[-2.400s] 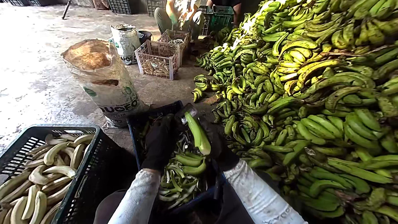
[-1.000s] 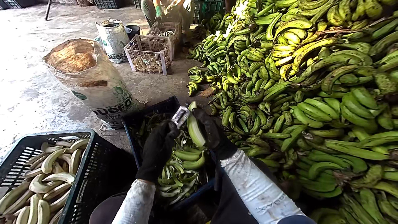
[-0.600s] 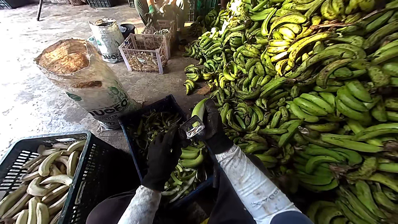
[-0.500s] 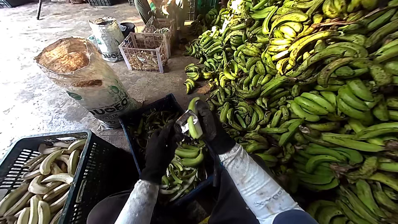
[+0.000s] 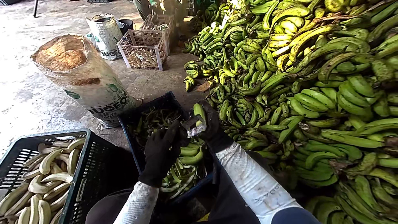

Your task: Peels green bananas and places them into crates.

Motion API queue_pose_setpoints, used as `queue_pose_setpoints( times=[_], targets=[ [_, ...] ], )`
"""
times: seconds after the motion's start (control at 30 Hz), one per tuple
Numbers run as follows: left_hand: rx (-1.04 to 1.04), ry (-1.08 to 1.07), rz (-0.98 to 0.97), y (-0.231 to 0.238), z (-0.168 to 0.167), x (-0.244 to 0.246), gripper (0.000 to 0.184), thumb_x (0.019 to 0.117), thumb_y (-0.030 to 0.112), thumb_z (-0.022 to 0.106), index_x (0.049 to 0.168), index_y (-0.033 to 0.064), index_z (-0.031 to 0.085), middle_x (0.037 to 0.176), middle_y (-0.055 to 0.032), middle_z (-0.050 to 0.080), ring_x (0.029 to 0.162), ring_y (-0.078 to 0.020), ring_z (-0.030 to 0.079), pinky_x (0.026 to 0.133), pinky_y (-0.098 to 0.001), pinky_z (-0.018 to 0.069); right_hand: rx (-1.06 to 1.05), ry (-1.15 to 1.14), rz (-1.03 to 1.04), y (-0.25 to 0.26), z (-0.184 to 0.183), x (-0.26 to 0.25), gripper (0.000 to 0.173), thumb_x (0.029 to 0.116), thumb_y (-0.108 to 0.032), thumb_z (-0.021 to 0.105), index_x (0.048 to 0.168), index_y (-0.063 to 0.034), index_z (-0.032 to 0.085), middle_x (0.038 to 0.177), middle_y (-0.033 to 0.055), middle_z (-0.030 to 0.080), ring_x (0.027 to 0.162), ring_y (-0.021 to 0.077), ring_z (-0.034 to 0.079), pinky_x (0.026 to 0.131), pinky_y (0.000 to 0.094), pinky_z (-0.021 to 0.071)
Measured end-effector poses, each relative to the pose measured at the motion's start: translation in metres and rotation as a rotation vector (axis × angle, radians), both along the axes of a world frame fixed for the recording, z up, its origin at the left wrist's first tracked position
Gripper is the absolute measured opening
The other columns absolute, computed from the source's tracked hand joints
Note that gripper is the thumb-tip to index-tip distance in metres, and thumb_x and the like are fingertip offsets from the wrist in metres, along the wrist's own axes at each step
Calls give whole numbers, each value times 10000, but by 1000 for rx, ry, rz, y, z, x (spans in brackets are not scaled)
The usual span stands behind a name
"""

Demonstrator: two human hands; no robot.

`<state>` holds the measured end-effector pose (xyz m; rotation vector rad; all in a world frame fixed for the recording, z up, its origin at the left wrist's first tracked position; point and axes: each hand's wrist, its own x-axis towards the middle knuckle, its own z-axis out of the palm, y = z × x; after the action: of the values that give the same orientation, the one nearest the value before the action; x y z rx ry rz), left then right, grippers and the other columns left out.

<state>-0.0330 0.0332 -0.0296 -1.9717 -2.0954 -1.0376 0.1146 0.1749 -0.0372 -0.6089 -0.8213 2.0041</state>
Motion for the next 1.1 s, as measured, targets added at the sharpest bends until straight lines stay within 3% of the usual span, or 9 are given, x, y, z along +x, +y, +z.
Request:
queue_pose_setpoints(
  times=[0.13,0.3,0.47,0.53,0.63,0.7,0.83,0.97,1.1],
  targets=[
    [-18,89,46,-2,2,15,496,920,373,641,1382,194,664,1083,-238,705,955,-454,685,806,-603,541,-120,-106,-59,-5,10,-2,438,1051,-539,335,1015,-171,571,744,-7,588,601,102,581,525,281,508],
    [-288,-355,135,11,11,-7,480,1044,401,530,1467,178,565,1236,-188,668,1093,-359,660,926,-579,528,611,-388,194,-13,6,4,317,1062,-222,433,1320,-101,573,1054,44,651,893,85,633,785,287,561],
    [-394,-723,278,13,7,-31,489,1054,560,433,1407,257,583,1021,-83,703,891,-217,675,807,-491,550,374,-335,391,-17,13,-1,401,1046,-394,438,1353,-199,606,970,10,670,777,84,627,689,265,552],
    [-378,-710,250,8,9,-29,478,1044,553,468,1405,260,576,1012,-58,693,868,-187,657,795,-465,540,213,-262,298,-15,15,-3,338,1049,-405,423,1205,-193,635,832,-5,642,645,75,602,567,248,539],
    [-288,-450,84,-1,8,-17,537,1018,537,499,1410,181,588,1167,-69,690,1005,-198,672,878,-482,557,86,-171,139,-6,12,5,378,1059,-493,383,1084,-206,628,814,-30,640,660,71,610,569,271,542],
    [-219,-210,-3,-5,5,-5,552,1002,496,542,1425,145,599,1206,-147,692,1057,-320,682,884,-560,557,35,-49,114,3,2,10,389,1052,-492,383,1108,-201,634,837,-26,647,680,75,619,590,276,553],
    [-152,11,-23,-9,4,19,506,922,393,641,1365,149,666,1098,-202,708,949,-422,691,770,-585,560,-1,-138,90,3,-3,16,353,1060,-437,404,1077,-162,626,785,-25,606,629,63,577,560,237,512],
    [-391,-344,113,9,14,6,452,1032,382,569,1404,128,603,1213,-178,674,1068,-341,673,923,-569,541,418,-272,216,-9,-2,11,255,1067,-191,439,1219,-94,619,972,29,662,835,80,639,741,274,565],
    [-377,-660,298,12,12,-24,461,1052,496,500,1368,174,595,1088,-93,697,961,-229,672,864,-508,543,209,-202,353,-15,5,2,302,1059,-303,419,1155,-140,653,858,8,658,711,79,631,637,258,564]
  ],
)
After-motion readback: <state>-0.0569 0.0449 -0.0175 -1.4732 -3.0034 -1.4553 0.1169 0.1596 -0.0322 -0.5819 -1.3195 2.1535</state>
